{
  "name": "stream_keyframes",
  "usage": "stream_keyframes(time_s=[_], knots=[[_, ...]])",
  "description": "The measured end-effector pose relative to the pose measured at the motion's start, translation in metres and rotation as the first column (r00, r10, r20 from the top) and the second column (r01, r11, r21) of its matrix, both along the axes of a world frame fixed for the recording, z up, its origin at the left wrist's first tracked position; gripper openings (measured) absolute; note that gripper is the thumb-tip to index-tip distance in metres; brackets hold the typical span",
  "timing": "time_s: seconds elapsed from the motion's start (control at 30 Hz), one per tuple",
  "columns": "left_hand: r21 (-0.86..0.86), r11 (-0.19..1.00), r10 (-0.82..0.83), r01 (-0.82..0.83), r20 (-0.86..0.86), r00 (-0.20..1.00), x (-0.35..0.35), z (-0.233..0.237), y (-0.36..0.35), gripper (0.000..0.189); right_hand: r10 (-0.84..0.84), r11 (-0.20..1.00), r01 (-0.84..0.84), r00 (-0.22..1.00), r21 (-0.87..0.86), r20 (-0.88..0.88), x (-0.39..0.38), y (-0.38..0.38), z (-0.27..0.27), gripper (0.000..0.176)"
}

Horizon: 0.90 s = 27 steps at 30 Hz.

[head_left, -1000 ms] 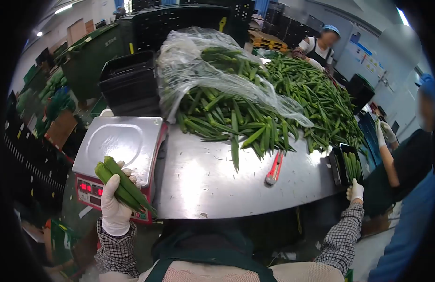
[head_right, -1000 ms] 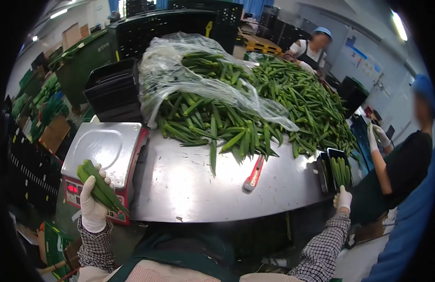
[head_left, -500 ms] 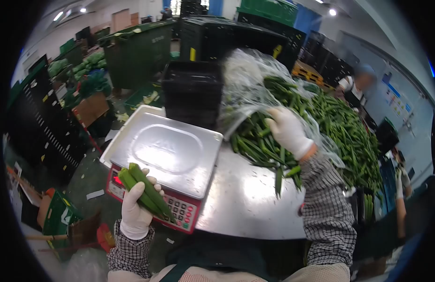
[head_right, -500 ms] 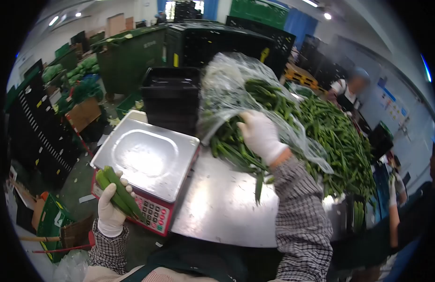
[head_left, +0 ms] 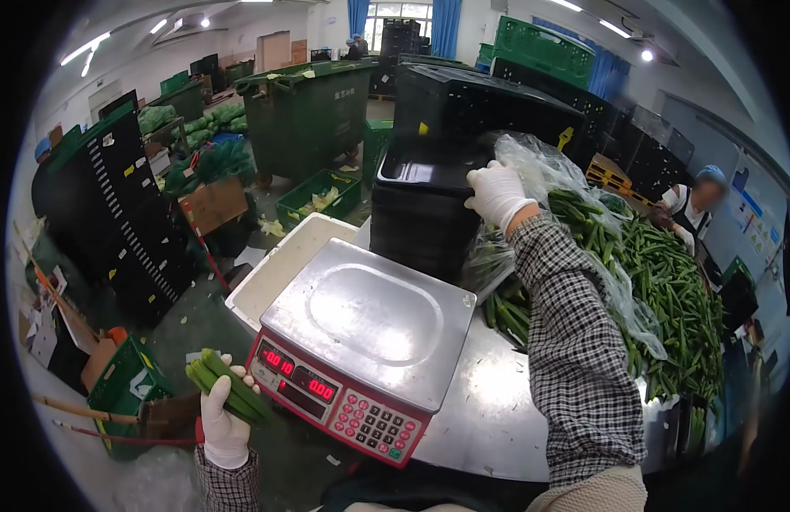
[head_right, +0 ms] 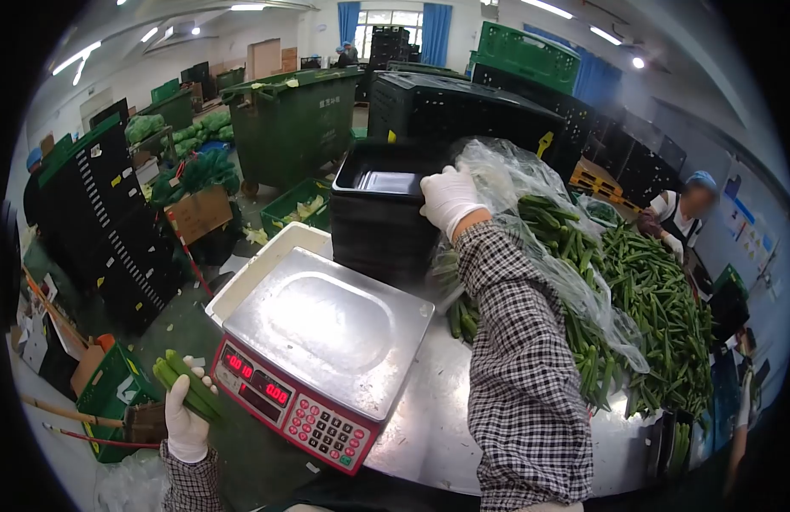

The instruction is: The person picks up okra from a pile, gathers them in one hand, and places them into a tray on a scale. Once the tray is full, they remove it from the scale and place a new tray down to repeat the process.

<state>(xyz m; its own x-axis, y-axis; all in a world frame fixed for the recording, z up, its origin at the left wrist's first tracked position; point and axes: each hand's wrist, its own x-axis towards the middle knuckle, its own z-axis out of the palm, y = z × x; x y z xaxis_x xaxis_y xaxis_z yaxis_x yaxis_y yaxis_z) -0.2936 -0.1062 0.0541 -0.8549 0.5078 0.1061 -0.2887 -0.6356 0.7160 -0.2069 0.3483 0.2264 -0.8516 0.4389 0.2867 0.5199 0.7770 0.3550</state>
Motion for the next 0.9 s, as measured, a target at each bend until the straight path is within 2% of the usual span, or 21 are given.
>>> stream_keyframes(time_s=[0.07,0.13,0.2,0.27,0.33,0.37,0.4,0.43,0.47,0.53,0.57,0.6,0.67,0.77,0.8,0.87,0.9], knots=[[0.022,1.0,0.017,-0.017,-0.029,0.999,0.0,0.012,0.009,0.041,0.157,0.978,-0.139,0.981,0.155,-0.112,0.004,-0.003,-0.003,0.021],[0.0,0.997,0.073,-0.074,-0.204,0.976,-0.002,0.03,0.015,0.045,0.324,0.933,-0.294,0.937,0.206,-0.133,0.015,-0.036,-0.001,0.011],[-0.026,0.991,0.114,-0.133,-0.377,0.919,-0.004,0.052,0.021,0.048,0.489,0.872,-0.475,0.849,0.119,-0.201,0.036,-0.08,-0.018,0.006],[-0.017,0.968,0.191,-0.249,-0.588,0.786,-0.005,0.074,0.032,0.048,0.542,0.838,-0.545,0.831,0.009,-0.123,0.059,-0.12,-0.048,0.004],[-0.081,0.943,0.154,-0.323,-0.752,0.641,0.0,0.098,0.047,0.048,0.575,0.809,-0.576,0.817,-0.118,-0.051,0.077,-0.153,-0.071,0.004],[-0.13,0.935,0.105,-0.329,-0.787,0.608,0.009,0.112,0.06,0.049,0.57,0.804,-0.584,0.811,-0.111,-0.134,0.083,-0.163,-0.089,0.004],[-0.198,0.941,-0.014,-0.276,-0.834,0.552,0.014,0.124,0.072,0.048,0.561,0.801,-0.59,0.798,-0.1,-0.218,0.087,-0.168,-0.105,0.005],[-0.262,0.917,-0.117,-0.3,-0.897,0.426,0.022,0.134,0.087,0.047,0.529,0.81,-0.57,0.811,-0.134,-0.25,0.09,-0.171,-0.112,0.003],[-0.312,0.89,-0.219,-0.334,-0.932,0.287,0.029,0.142,0.102,0.046,0.497,0.822,-0.548,0.823,-0.155,-0.275,0.096,-0.175,-0.115,0.019],[-0.488,0.83,-0.469,-0.269,-0.873,0.138,0.036,0.148,0.133,0.044,0.511,0.79,-0.612,0.69,-0.037,-0.512,0.118,-0.189,-0.107,0.037],[-0.466,0.838,-0.493,-0.286,-0.87,-0.028,0.034,0.141,0.149,0.045,0.481,0.793,-0.605,0.691,-0.067,-0.54,0.136,-0.195,-0.102,0.047],[-0.517,0.786,-0.586,-0.339,-0.798,-0.141,0.032,0.136,0.163,0.046,0.446,0.792,-0.596,0.713,-0.133,-0.541,0.151,-0.193,-0.107,0.046],[-0.722,0.592,-0.797,-0.359,-0.592,-0.123,0.026,0.122,0.188,0.05,0.384,0.772,-0.58,0.752,-0.26,-0.536,0.183,-0.179,-0.125,0.043],[-0.679,0.573,-0.817,-0.459,-0.513,-0.262,0.016,0.105,0.2,0.053,0.064,0.909,-0.231,0.9,-0.347,-0.431,0.24,-0.124,-0.158,0.033],[-0.618,0.619,-0.775,-0.485,-0.581,-0.247,0.02,0.114,0.195,0.056,-0.064,0.919,-0.095,0.922,-0.382,-0.383,0.257,-0.103,-0.162,0.03],[-0.47,0.831,-0.524,-0.298,-0.842,-0.132,0.043,0.139,0.182,0.052,-0.202,0.948,0.082,0.902,-0.307,-0.382,0.283,-0.069,-0.181,0.026],[-0.496,0.844,-0.504,-0.205,-0.864,0.019,0.058,0.144,0.174,0.049,-0.267,0.934,0.136,0.879,-0.329,-0.394,0.289,-0.057,-0.185,0.026]])
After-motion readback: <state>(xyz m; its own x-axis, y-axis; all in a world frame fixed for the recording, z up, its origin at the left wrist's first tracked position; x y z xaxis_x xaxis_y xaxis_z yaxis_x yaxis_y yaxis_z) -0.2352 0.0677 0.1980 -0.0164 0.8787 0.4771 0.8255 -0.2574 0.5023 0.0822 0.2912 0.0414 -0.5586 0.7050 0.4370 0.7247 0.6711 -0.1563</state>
